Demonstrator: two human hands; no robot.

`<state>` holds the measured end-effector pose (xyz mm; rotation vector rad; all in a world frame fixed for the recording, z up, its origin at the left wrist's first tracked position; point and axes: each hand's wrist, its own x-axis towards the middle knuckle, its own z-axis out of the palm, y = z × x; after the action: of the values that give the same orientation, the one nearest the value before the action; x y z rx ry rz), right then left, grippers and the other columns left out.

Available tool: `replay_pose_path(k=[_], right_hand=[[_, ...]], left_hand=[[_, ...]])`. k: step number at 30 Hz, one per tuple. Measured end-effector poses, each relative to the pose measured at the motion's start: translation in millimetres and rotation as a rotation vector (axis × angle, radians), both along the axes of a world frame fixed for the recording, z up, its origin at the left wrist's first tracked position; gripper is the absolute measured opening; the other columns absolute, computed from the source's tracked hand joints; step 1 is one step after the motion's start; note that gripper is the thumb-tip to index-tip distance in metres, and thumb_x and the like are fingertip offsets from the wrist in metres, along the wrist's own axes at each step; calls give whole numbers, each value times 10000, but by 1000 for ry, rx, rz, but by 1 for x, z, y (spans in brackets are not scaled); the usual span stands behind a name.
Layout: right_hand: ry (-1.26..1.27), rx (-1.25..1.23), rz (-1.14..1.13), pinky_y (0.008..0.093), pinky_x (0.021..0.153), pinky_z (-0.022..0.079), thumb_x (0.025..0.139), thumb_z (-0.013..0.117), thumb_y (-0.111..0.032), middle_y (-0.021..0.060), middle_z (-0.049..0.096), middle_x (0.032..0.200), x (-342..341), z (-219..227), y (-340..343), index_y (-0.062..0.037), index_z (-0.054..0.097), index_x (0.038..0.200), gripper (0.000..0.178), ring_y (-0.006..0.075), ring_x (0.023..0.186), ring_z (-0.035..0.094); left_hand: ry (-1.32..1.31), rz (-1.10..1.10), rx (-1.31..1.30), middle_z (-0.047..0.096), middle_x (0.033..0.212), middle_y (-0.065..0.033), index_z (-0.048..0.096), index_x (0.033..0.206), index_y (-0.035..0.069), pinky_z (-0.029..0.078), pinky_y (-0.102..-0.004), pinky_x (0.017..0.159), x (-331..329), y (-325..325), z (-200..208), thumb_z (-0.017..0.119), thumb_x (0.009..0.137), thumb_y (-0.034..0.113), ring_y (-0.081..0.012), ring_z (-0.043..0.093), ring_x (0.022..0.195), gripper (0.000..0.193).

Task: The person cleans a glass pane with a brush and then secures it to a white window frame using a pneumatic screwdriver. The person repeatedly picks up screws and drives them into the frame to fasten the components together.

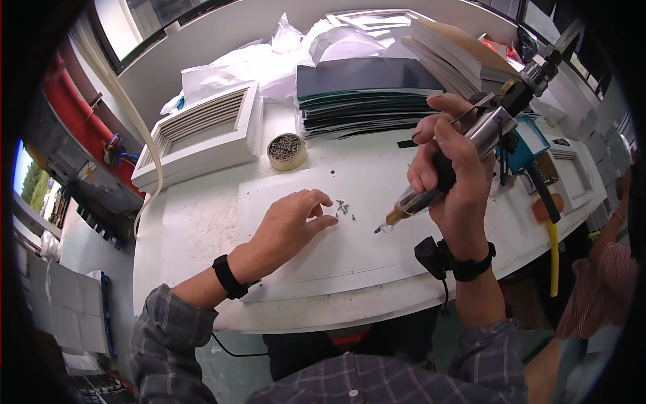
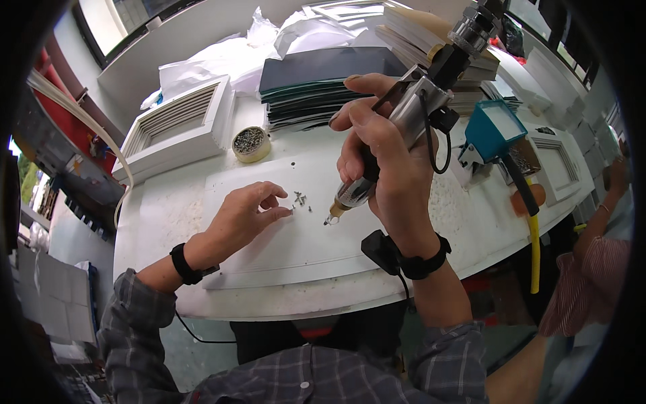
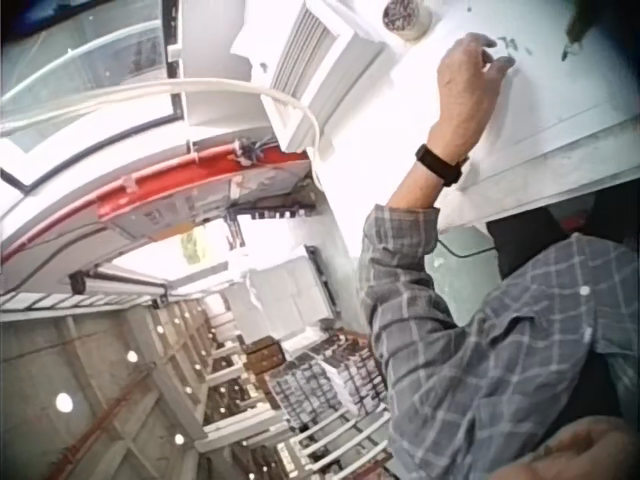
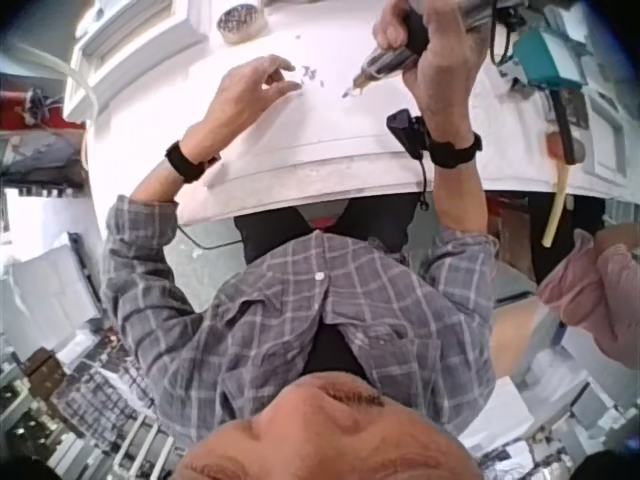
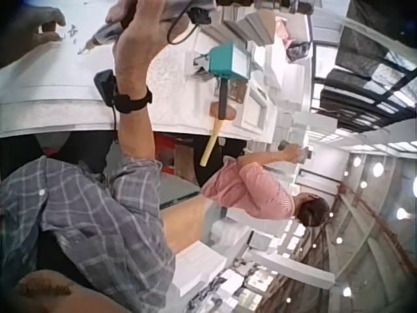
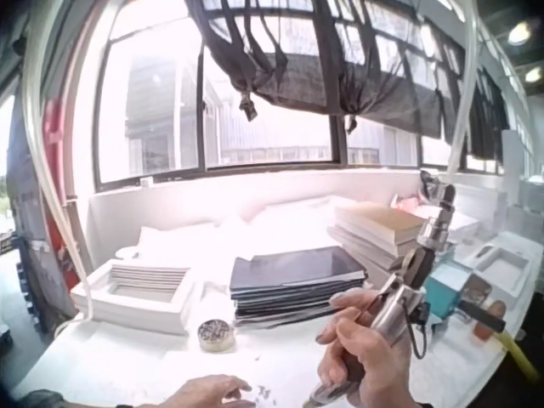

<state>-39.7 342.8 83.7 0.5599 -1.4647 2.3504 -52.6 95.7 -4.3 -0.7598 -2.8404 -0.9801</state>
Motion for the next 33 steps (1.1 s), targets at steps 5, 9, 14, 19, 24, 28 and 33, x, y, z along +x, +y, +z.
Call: replay_pose_path(k=[5, 9, 14, 19, 24, 28, 33], right_hand=[[-11, -33, 36, 278, 500, 461, 976, 596, -172, 115, 636, 893, -9, -8, 15, 28, 540, 1279, 367, 86, 509, 511], [-22, -33, -15, 270, 481, 460, 969, 612, -190, 107, 627, 858, -13, -9, 20, 41, 546, 1262, 380, 82, 484, 503], [-32, -52, -31, 267, 487, 463, 972, 610, -183, 95, 623, 866, -20, -12, 17, 35, 557, 1262, 367, 69, 491, 498], [-12, -63, -22, 268, 489, 459, 978, 598, -178, 91, 624, 881, -17, -9, 11, 21, 562, 1260, 347, 72, 498, 502], [33, -134, 28, 244, 470, 446, 1036, 518, -198, 54, 599, 926, -18, -4, -20, -20, 499, 1330, 344, 58, 496, 467], [70, -161, 82, 240, 456, 442, 1066, 461, -196, 42, 583, 935, -20, 1, -54, -35, 469, 1353, 329, 58, 497, 453], [179, -168, 154, 249, 451, 448, 1073, 440, -194, 57, 583, 953, -26, -9, -80, -37, 442, 1348, 317, 65, 500, 450]], left_hand=[[6, -7, -106, 697, 874, -97, 698, 1004, 42, 549, -356, 731, -13, 17, -12, 757, 900, 173, -248, 676, 791, 178], [94, -31, -194, 696, 858, -108, 691, 958, 35, 551, -368, 718, -12, 20, -13, 727, 906, 135, -297, 681, 785, 119], [85, -21, -130, 704, 846, -128, 668, 959, 1, 551, -367, 703, -19, 8, -23, 704, 918, 106, -296, 687, 756, 118], [-293, 79, 108, 694, 836, -89, 639, 1012, -17, 535, -290, 733, -17, -12, -2, 669, 987, 100, -168, 661, 766, 124], [-703, 6, 564, 682, 965, -47, 623, 1087, 20, 558, -279, 839, -13, -47, -12, 662, 1008, 110, -133, 672, 885, 126], [-886, -13, 831, 674, 999, -44, 607, 1133, 40, 582, -303, 896, 1, -59, -13, 669, 1017, 143, -133, 676, 903, 168], [-906, -105, 994, 633, 1042, -27, 573, 1189, 66, 574, -325, 940, 12, -72, -21, 617, 1050, 158, -117, 645, 984, 173]])
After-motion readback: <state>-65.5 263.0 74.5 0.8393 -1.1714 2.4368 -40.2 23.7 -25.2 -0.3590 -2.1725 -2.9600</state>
